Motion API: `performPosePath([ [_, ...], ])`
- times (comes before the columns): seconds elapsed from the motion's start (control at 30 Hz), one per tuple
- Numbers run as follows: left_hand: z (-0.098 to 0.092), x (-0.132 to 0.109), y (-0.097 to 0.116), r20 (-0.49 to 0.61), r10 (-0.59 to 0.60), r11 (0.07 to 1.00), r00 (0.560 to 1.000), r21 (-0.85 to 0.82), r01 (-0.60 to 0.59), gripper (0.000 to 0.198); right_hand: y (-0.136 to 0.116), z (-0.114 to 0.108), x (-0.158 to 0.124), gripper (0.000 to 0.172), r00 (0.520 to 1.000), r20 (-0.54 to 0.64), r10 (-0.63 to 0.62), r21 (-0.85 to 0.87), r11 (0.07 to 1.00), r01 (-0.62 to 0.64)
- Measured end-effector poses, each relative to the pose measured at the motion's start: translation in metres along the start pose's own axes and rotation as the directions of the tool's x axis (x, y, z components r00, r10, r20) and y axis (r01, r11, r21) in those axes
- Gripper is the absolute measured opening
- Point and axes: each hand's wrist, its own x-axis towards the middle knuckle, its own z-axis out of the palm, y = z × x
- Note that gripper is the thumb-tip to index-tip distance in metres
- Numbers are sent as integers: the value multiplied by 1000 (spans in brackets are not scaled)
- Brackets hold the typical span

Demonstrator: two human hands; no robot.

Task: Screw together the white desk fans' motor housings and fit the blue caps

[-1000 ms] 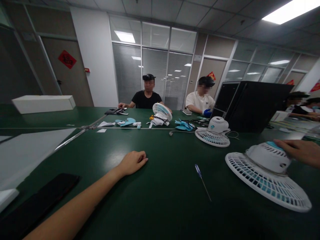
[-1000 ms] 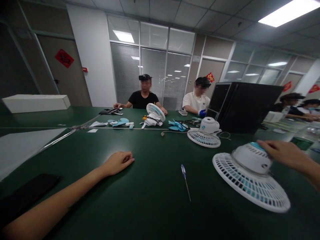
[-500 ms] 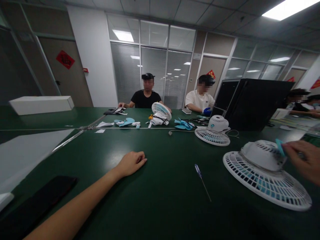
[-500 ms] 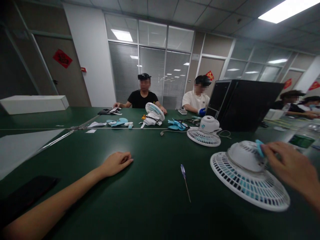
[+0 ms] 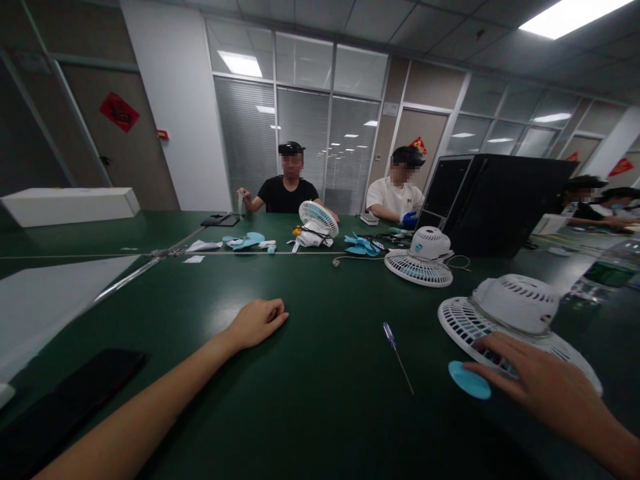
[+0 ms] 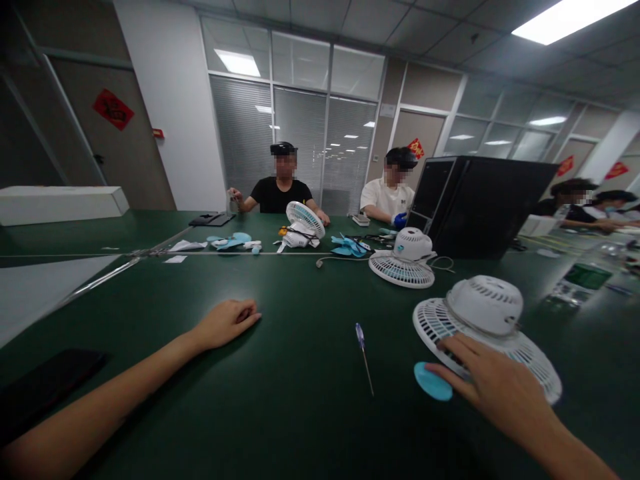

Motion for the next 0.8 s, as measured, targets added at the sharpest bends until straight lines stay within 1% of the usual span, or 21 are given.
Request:
performPosePath([
  [0.03,0,0,0,1,0,1000,1000,0,0,31,5,-8,9,56,998,-67,17,-46,999,-20],
  [0.1,-1,0,1,2,-1,1000,1000,0,1,31,20,-25,30,67,978,-208,10,-171,984,-47],
  [0.13,-1,-1,1,1,-1,1000,1000,1,1,31,29,-33,42,74,966,-257,4,-244,967,-69],
  [0.17,-1,-1,1,-1,1,1000,1000,2,-1,31,40,-39,54,80,965,-264,4,-290,953,-84],
  [0.2,-1,-1,1,-2,3,1000,1000,4,-3,30,51,-44,66,85,969,-244,26,-304,947,-102],
  [0.23,-1,-1,2,-4,6,1000,1000,5,-6,30,62,-46,78,88,984,-163,71,-283,952,-116],
  [0.27,-1,0,2,-3,8,1000,1000,6,-8,30,71,-47,87,88,989,-42,139,-228,963,-145],
  [0.3,-1,0,3,-2,8,1000,1000,10,-8,29,79,-47,95,88,980,61,190,-169,969,-178],
  [0.33,-2,0,3,-3,6,1000,1000,16,-6,29,85,-46,101,87,965,140,220,-115,972,-205],
  [0.37,-2,0,4,-3,3,1000,1000,22,-3,28,89,-44,104,86,954,187,236,-71,972,-226],
  [0.4,-2,0,5,-4,-2,1000,1000,29,2,27,91,-43,105,85,951,194,238,-43,971,-235],
  [0.47,-3,0,7,-6,-8,999,1000,35,8,27,93,-41,101,83,964,154,218,-14,976,-218],
  [0.57,-4,-1,9,-7,1,1000,1000,29,-1,26,92,-41,86,78,979,34,199,34,979,-200],
  [0.63,-5,-1,10,-6,4,1000,1000,31,-4,26,87,-43,77,73,966,-82,247,91,967,-239],
  [0.67,-5,-1,10,-4,1,999,1000,32,-1,25,83,-44,73,71,943,-144,300,133,950,-282],
  [0.7,-5,-1,10,-4,-2,999,1000,32,2,24,76,-44,71,69,906,-203,372,190,922,-337],
  [0.73,-5,-1,10,-4,-4,999,1000,32,4,24,68,-44,70,68,852,-251,459,274,878,-393],
  [0.77,-5,-1,10,-6,-5,1000,1000,30,5,24,58,-42,70,67,780,-277,561,395,806,-440],
  [0.8,-5,-1,10,-7,-4,1000,1000,28,5,24,47,-40,70,67,695,-266,668,544,699,-464],
])
